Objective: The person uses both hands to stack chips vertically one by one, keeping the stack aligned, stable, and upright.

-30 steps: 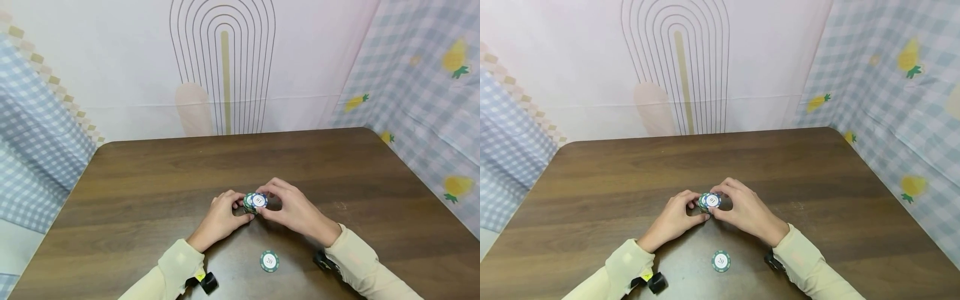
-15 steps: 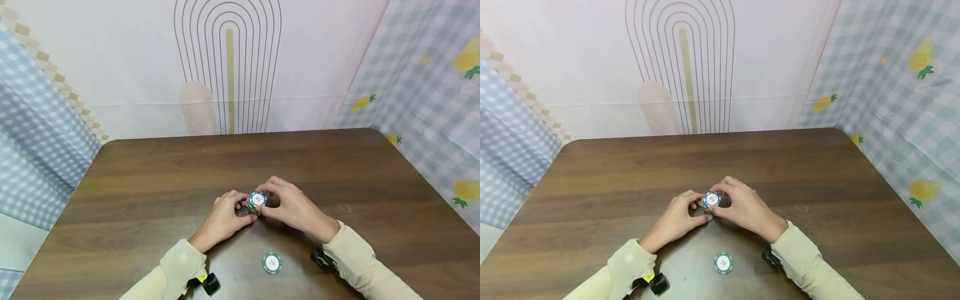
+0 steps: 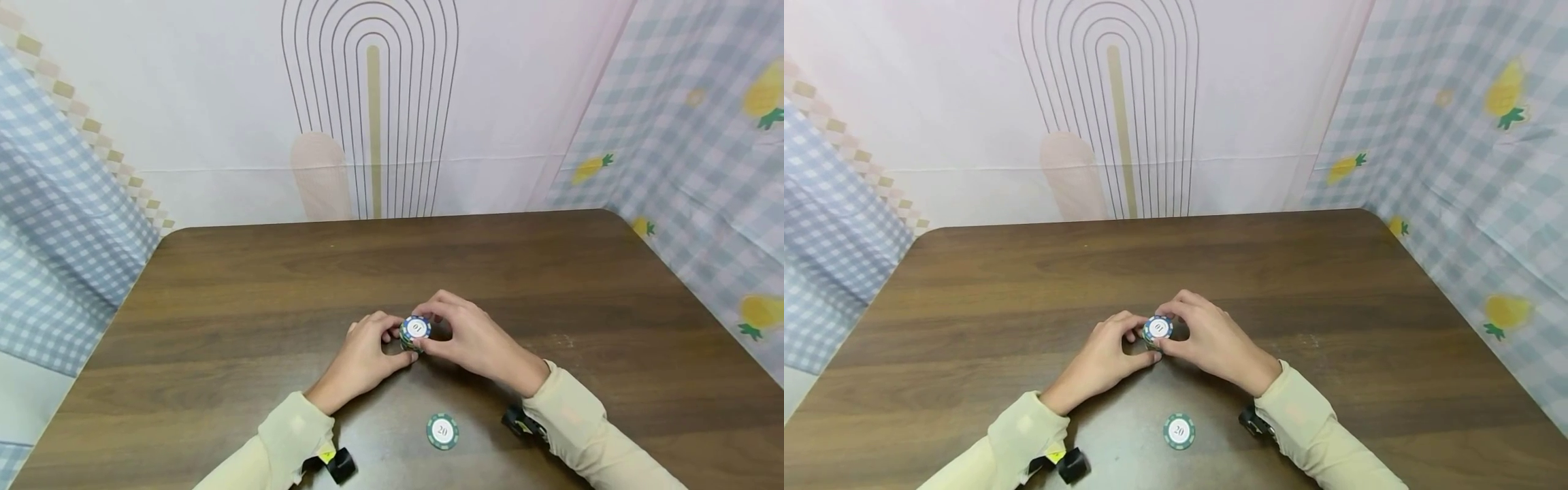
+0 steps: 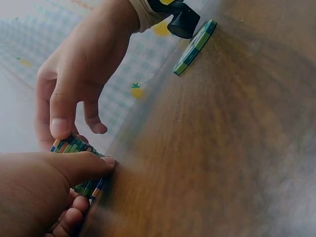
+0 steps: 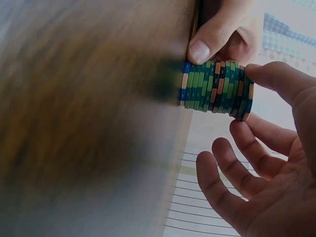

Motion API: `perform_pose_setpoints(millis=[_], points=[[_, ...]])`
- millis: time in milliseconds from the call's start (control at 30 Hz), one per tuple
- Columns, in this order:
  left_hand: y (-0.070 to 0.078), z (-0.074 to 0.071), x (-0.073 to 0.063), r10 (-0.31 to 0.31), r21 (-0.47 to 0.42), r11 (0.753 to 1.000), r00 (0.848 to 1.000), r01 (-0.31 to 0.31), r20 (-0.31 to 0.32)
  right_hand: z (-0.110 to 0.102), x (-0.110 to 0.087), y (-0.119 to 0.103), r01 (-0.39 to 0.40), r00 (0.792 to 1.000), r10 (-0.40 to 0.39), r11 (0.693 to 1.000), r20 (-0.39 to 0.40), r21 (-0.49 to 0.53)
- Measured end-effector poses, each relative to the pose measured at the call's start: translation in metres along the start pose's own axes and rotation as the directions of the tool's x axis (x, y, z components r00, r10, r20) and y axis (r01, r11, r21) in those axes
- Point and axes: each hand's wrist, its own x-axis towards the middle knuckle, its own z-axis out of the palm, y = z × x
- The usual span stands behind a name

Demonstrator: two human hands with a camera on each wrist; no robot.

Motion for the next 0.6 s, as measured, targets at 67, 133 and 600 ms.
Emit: perform_pose_setpoints(millis=[67, 133, 600], points=[[-0.0003, -0.0009, -0.0005, 0.002, 0.005, 1.000, 1.000, -0.002, -0.001, 0.0011, 0.0006, -0.0004, 0.003, 1.000, -0.003, 1.000, 0.000, 0.002], [-0.0005, -0.0021, -0.0009, 0.004, 0.011, 1.000, 1.000, -0.004, -0.001, 0.0020, 0.0011, -0.0011, 0.009, 1.000, -0.009, 1.000, -0.001, 0.004], [0.0003, -0.0019, -0.0008, 0.003, 0.005, 1.000, 1.000, -0.003, 0.005, 0.0024, 0.0017, 0.0038, 0.014, 0.999, -0.015, 0.999, 0.037, 0.032]])
